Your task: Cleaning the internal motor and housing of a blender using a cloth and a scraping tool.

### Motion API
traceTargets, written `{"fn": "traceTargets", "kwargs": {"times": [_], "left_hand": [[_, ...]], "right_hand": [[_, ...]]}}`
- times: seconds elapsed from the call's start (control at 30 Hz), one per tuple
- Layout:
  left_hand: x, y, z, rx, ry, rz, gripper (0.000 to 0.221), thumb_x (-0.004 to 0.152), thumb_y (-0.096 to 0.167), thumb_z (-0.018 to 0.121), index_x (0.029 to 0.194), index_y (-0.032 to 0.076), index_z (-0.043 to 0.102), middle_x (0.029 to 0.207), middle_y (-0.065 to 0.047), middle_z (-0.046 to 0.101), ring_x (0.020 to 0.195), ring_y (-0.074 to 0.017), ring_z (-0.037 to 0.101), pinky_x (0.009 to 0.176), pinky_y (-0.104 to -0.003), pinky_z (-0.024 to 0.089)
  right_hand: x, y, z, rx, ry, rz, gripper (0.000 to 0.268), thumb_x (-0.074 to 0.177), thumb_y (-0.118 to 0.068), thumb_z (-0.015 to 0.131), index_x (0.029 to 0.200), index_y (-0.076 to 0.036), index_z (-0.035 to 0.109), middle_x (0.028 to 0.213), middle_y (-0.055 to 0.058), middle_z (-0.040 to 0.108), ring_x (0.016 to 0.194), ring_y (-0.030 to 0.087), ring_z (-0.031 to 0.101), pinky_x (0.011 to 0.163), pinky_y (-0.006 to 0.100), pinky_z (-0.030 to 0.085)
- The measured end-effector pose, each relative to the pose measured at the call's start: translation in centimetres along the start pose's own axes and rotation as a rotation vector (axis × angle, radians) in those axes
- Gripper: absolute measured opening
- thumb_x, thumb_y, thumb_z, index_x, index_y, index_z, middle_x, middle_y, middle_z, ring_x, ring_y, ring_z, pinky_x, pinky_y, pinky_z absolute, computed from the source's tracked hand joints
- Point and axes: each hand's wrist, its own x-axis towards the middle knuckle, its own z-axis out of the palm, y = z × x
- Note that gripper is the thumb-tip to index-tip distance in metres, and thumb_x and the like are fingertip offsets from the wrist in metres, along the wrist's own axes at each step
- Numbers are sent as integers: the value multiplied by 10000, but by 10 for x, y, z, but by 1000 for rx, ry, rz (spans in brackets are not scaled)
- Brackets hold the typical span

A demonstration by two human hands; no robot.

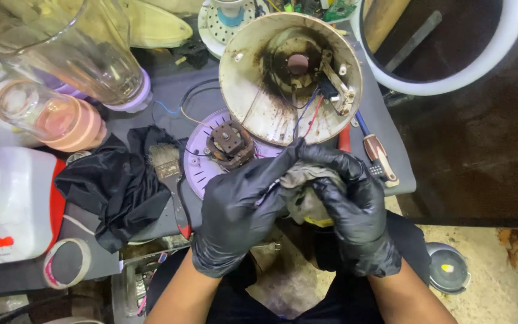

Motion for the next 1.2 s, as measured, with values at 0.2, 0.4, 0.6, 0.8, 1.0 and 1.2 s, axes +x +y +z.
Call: {"fn": "traceTargets", "kwargs": {"times": [0.2, 0.4, 0.6, 0.8, 1.0, 1.2], "left_hand": [[3, 21, 9, -543, 261, -367, 289, 948, -16, 699, 1235, -5, 660, 1215, -173, 724, 1145, -300, 737, 1074, -394, 623], [-5, 14, 23, -899, 407, -455, 258, 968, -3, 668, 1226, -7, 664, 1238, -174, 699, 1229, -376, 695, 1141, -485, 585], [8, 25, 12, -867, 408, -475, 291, 859, -19, 772, 1140, -46, 705, 1154, -273, 733, 1001, -262, 725, 805, -334, 634], [-3, 16, 8, -1035, 309, -454, 466, 877, -30, 724, 1323, 22, 599, 1337, -248, 635, 1180, -319, 643, 969, -399, 584], [-8, 22, 1, -1166, 254, -796, 848, 739, -179, 764, 1493, 102, 499, 1150, -162, 680, 781, -210, 742, 685, -346, 707], [-4, 29, 2, -868, 247, -662, 425, 967, 37, 669, 1387, 56, 608, 1490, -155, 591, 1457, -255, 463, 1191, -396, 422]], "right_hand": [[8, -21, -1, -83, -277, 15, 618, 937, -345, 655, 1433, -9, 504, 1458, 172, 594, 1370, 301, 597, 1182, 411, 489], [-1, 5, -19, -13, -239, 285, 516, 889, -333, 678, 1303, -30, 634, 1306, 111, 715, 1233, 259, 692, 1089, 375, 538], [-1, 87, -40, 325, -91, 378, 220, 948, -35, 673, 1159, 20, 638, 1011, 111, 744, 875, 164, 729, 839, 267, 592], [-4, 77, -24, 235, -20, 315, 167, 870, 11, 766, 968, -19, 633, 859, 114, 721, 718, 132, 677, 643, 266, 587], [-7, 53, -13, -31, -14, 134, 250, 824, 5, 853, 891, -63, 622, 738, 52, 636, 689, 117, 649, 664, 221, 533], [1, 3, 5, 162, -116, 159, 538, 833, 64, 779, 1338, -29, 621, 1210, 116, 739, 1157, 169, 692, 1027, 363, 557]]}}
